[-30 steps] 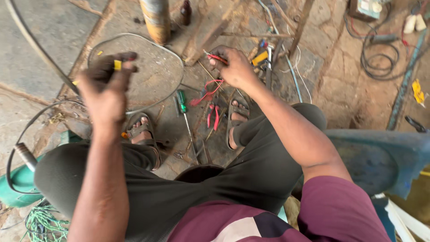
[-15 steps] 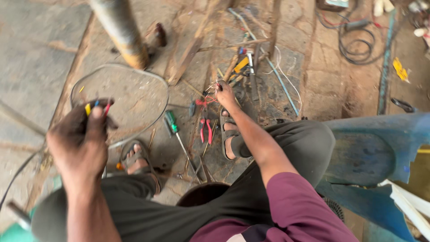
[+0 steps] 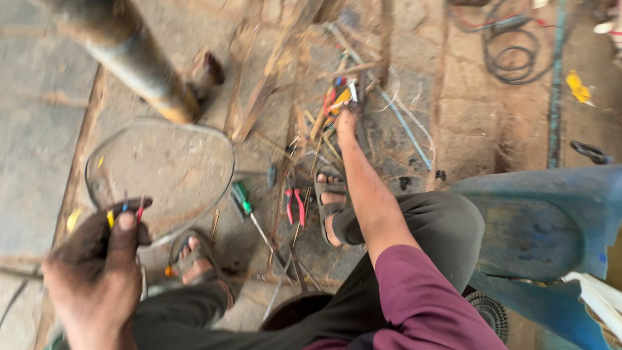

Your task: The person strips the outer insulation from a multi-core cable, then strips and twists the individual colored wires. They use pliers and scissors to prepare the wire ends for connection.

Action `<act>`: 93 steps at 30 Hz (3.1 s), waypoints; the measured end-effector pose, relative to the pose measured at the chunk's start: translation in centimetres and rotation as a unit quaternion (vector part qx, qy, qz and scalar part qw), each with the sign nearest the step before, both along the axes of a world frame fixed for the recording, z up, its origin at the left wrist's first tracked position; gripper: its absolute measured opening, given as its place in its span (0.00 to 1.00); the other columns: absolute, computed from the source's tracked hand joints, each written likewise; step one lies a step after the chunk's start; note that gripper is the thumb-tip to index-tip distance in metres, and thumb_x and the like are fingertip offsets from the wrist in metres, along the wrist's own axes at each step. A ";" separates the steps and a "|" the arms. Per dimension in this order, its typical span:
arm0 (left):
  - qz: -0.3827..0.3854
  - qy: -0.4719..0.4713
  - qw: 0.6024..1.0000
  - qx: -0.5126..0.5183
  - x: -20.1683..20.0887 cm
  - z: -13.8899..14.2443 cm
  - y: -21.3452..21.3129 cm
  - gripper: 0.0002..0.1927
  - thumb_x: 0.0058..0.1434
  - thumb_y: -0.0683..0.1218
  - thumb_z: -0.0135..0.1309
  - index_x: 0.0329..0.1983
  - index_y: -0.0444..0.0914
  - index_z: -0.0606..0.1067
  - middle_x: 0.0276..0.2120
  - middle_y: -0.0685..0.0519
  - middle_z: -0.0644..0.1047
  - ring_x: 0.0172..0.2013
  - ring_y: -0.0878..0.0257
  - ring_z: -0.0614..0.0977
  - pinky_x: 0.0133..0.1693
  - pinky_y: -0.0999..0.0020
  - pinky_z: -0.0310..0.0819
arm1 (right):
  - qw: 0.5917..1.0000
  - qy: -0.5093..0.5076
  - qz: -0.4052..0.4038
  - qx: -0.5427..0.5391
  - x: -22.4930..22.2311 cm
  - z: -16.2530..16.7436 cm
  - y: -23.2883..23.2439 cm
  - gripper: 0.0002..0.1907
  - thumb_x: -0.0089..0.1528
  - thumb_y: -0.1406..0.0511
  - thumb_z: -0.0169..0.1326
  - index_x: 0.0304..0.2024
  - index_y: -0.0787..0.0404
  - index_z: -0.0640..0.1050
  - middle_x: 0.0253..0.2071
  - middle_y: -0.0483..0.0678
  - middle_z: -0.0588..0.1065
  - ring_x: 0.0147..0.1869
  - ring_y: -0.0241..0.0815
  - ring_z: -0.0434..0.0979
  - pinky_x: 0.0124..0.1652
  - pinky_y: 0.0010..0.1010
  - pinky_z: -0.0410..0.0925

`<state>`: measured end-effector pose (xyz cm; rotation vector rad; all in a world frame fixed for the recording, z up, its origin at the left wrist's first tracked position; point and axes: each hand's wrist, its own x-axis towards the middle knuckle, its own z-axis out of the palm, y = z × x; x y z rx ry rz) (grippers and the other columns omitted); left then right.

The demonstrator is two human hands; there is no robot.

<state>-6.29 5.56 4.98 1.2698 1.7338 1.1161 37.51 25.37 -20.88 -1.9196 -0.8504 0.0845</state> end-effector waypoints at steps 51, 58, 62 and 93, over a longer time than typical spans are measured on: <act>0.115 -0.100 0.988 0.035 -5.4 1.9 -6.6 0.10 0.74 0.43 0.59 0.48 0.29 0.80 0.28 0.54 0.77 0.29 0.71 0.75 0.33 0.77 0.65 | 0.578 -0.345 0.624 -0.397 -33.8 -11.9 -26.7 0.12 0.59 0.64 0.53 0.41 0.62 0.82 0.47 0.54 0.78 0.57 0.55 0.73 0.52 0.49 0.71; 0.117 -0.099 0.988 0.026 -5.2 2.6 -6.4 0.10 0.75 0.41 0.59 0.48 0.26 0.79 0.29 0.51 0.77 0.28 0.70 0.74 0.32 0.78 0.63 | 0.702 -0.343 0.611 -0.123 -22.4 -10.9 -20.9 0.23 0.49 0.55 0.55 0.44 0.59 0.78 0.46 0.56 0.78 0.53 0.56 0.75 0.49 0.46 0.71; 0.123 -0.088 0.988 0.008 -4.3 3.2 -6.3 0.09 0.72 0.39 0.59 0.47 0.26 0.79 0.30 0.50 0.78 0.30 0.69 0.75 0.34 0.75 0.66 | 0.761 -0.278 0.464 -0.357 -17.9 -10.9 -17.7 0.23 0.59 0.55 0.56 0.50 0.61 0.73 0.39 0.60 0.78 0.45 0.59 0.79 0.45 0.50 0.71; 0.007 0.006 1.000 -0.016 1.6 1.9 -0.9 0.07 0.72 0.40 0.56 0.46 0.32 0.82 0.28 0.55 0.77 0.29 0.72 0.74 0.31 0.76 0.64 | 0.784 -0.102 0.293 -0.538 -14.3 -11.4 -22.4 0.17 0.52 0.60 0.58 0.38 0.64 0.82 0.41 0.61 0.80 0.47 0.61 0.81 0.48 0.47 0.74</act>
